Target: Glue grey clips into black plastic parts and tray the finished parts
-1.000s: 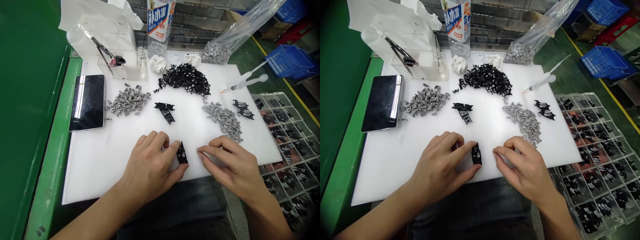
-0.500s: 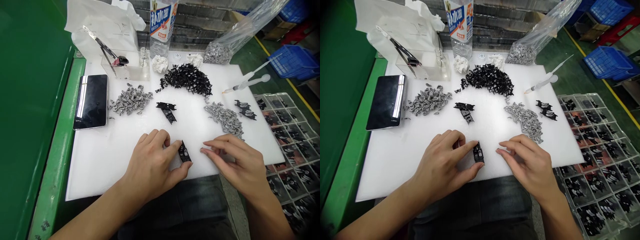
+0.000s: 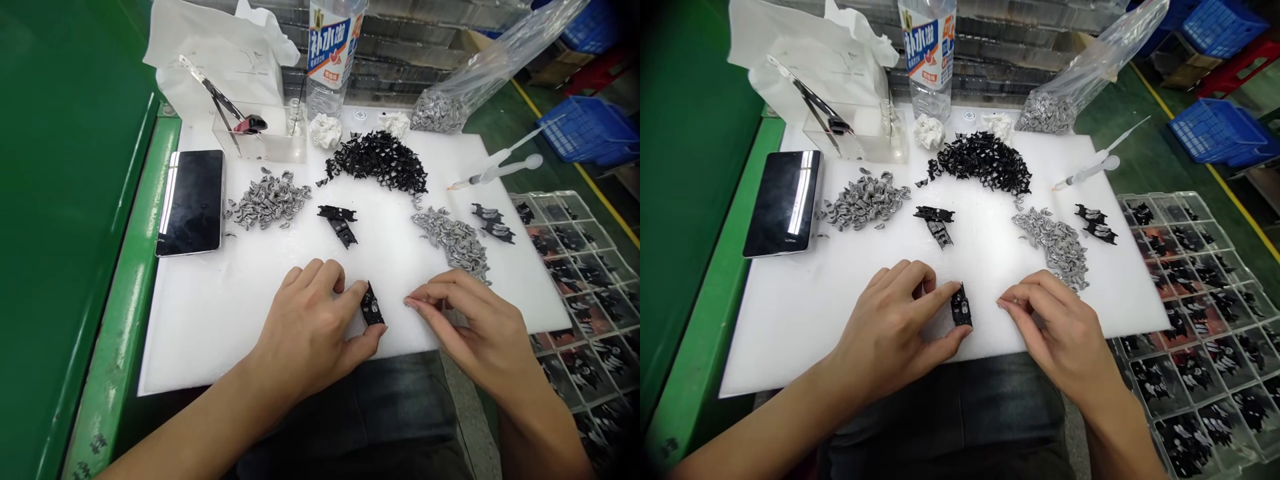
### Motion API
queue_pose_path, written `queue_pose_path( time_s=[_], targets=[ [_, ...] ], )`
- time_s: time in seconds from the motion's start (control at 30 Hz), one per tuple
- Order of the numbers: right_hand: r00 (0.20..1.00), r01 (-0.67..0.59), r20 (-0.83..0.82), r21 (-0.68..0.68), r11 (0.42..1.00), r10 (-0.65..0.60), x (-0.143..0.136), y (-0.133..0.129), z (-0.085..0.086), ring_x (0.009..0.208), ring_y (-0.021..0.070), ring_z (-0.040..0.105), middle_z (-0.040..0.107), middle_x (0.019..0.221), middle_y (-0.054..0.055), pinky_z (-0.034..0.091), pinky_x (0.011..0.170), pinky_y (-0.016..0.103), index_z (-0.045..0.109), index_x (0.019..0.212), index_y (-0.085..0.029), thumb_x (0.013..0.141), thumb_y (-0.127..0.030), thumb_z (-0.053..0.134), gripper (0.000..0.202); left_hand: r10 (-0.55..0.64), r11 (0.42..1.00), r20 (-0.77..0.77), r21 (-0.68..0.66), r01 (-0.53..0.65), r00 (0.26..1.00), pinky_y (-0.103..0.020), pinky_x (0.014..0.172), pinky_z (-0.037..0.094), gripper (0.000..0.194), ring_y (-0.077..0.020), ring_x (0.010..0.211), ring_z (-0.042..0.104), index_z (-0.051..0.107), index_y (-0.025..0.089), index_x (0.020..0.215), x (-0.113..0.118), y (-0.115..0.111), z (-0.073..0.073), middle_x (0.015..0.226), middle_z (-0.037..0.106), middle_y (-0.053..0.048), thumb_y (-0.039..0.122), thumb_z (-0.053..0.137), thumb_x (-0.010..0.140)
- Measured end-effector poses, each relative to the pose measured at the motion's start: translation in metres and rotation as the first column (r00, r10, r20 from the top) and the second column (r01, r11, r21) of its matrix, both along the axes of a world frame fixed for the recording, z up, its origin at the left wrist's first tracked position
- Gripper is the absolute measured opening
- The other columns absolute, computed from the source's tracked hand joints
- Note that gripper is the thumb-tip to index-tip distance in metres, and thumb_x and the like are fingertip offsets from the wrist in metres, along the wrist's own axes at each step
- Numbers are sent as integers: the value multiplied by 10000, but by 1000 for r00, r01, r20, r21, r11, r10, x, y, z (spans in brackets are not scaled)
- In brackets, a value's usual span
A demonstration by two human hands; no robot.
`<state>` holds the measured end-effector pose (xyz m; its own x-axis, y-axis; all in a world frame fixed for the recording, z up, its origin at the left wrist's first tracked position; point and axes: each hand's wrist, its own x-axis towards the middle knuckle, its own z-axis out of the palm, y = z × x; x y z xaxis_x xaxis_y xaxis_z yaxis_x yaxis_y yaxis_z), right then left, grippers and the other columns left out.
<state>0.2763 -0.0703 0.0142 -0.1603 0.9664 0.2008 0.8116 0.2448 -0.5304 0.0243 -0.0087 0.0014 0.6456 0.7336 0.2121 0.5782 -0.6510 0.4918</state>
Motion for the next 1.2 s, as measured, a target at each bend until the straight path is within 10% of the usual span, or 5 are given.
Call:
queue_pose_path(
  time_s=[1.2],
  targets=[
    [990,-142,37,179,974,138,-45,3,-8,846,123,618,673,972,62,544,763,282,745,1118,-125,913,8,710,247,-14,1000,-9,28,15,1000,-421,715,392,411,-266,883,536,703,201,1282,-1,1,-2,1034,596,-82,495,593,1016]
  ],
)
